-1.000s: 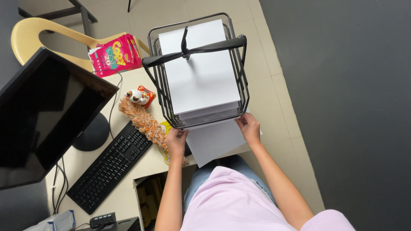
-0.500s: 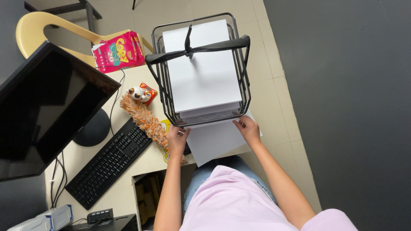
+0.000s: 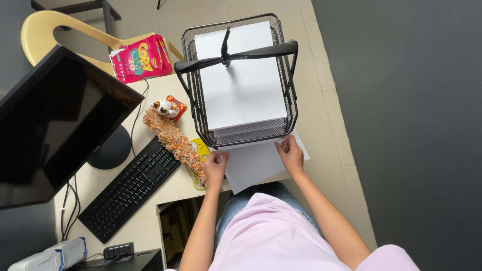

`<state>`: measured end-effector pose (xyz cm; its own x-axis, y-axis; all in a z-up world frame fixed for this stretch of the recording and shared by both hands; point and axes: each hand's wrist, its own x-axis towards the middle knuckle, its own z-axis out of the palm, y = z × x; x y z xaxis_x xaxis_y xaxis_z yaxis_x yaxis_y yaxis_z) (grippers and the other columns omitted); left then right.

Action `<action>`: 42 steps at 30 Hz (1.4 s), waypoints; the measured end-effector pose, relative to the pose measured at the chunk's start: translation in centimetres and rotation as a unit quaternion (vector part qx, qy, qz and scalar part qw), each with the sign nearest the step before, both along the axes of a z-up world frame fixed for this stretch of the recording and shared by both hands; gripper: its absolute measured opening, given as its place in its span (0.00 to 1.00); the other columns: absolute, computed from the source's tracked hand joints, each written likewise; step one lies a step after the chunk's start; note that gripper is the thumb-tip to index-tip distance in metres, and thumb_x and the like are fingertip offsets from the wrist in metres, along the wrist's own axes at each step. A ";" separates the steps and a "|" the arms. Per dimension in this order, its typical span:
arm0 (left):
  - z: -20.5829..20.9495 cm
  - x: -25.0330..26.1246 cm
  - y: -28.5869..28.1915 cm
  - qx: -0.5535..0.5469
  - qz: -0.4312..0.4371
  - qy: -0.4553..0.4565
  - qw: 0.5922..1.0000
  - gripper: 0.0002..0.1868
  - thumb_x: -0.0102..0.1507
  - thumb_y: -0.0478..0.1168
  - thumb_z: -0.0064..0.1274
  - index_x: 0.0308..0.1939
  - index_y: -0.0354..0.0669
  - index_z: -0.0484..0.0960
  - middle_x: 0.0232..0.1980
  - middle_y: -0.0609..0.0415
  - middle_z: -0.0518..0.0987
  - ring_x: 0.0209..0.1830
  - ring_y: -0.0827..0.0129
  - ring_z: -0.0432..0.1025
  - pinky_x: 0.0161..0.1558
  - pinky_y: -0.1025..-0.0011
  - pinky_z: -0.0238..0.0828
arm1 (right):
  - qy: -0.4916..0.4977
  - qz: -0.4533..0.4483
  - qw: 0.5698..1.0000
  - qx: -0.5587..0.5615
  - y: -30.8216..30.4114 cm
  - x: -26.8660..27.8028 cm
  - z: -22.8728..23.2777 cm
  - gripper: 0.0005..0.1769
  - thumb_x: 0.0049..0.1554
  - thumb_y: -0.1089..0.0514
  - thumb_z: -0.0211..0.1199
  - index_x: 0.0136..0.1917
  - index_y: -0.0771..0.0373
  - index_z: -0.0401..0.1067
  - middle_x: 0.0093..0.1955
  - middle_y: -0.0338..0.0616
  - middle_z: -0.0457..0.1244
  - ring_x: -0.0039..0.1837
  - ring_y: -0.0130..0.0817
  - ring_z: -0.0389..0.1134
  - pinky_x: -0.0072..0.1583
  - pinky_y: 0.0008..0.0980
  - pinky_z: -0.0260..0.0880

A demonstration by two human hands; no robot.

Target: The person organizes white sheets of paper by placing them into a black wire mesh document tray. They then move the tray to a yellow chair, pick up a stack of papers from a printer, and place them on the chair. Finally, they adjust a black office chair and a duster on the desk.

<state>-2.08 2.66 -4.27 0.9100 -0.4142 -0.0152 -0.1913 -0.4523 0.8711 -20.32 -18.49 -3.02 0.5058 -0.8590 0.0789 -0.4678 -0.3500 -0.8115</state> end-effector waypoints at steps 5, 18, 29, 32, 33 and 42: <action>-0.7 -1.3 -0.9 -0.142 0.105 0.415 0.892 0.10 0.63 0.40 0.61 0.45 0.37 0.86 0.22 0.65 0.62 0.19 0.80 0.54 0.21 0.78 0.49 | -0.031 0.034 0.999 0.025 2.5 0.5 -0.9 0.13 0.55 0.59 0.71 0.50 0.62 0.70 0.31 0.39 0.65 0.30 0.27 0.64 0.36 0.31 0.66; -2.7 -0.8 -2.4 -0.266 0.206 0.532 0.777 0.11 0.63 0.38 0.60 0.48 0.37 0.84 0.23 0.67 0.56 0.16 0.81 0.46 0.18 0.78 0.40 | -0.036 0.185 0.982 0.007 5.0 3.3 2.0 0.09 0.56 0.59 0.69 0.50 0.60 0.74 0.35 0.41 0.68 0.32 0.30 0.68 0.37 0.32 0.69; -3.3 -1.2 -3.4 -0.262 0.238 0.521 0.777 0.09 0.61 0.37 0.63 0.42 0.37 0.83 0.23 0.66 0.57 0.16 0.81 0.47 0.19 0.77 0.40 | -0.033 0.217 0.975 -0.032 5.6 4.6 3.9 0.08 0.56 0.58 0.68 0.49 0.60 0.75 0.37 0.44 0.69 0.35 0.36 0.71 0.39 0.35 0.71; -2.9 -1.4 -3.8 -0.255 0.248 0.517 0.779 0.09 0.61 0.36 0.63 0.43 0.36 0.83 0.23 0.66 0.59 0.16 0.81 0.48 0.19 0.77 0.40 | -0.037 0.231 0.969 -0.077 5.6 4.7 4.5 0.07 0.56 0.59 0.67 0.49 0.59 0.75 0.40 0.44 0.69 0.38 0.39 0.71 0.40 0.37 0.72; -2.8 -1.4 -3.9 -0.252 0.253 0.511 0.782 0.08 0.61 0.35 0.62 0.43 0.35 0.84 0.22 0.66 0.59 0.15 0.80 0.49 0.19 0.77 0.41 | -0.041 0.241 0.963 -0.114 5.6 4.8 4.7 0.07 0.56 0.59 0.67 0.49 0.59 0.75 0.41 0.45 0.69 0.39 0.42 0.71 0.41 0.38 0.72; -3.9 -1.8 -4.4 -0.257 0.254 0.470 0.805 0.10 0.64 0.35 0.59 0.45 0.31 0.85 0.20 0.66 0.59 0.15 0.80 0.48 0.18 0.76 0.41 | 0.032 0.218 0.946 -0.237 5.9 7.1 2.4 0.08 0.59 0.54 0.65 0.50 0.54 0.81 0.36 0.44 0.70 0.36 0.42 0.73 0.37 0.41 0.72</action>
<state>-3.84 -1.72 -8.16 0.6509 -0.1628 -0.7415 0.7576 0.2029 0.6204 -13.23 -12.57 -0.64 0.8213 -0.4429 0.3596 -0.2374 -0.8385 -0.4904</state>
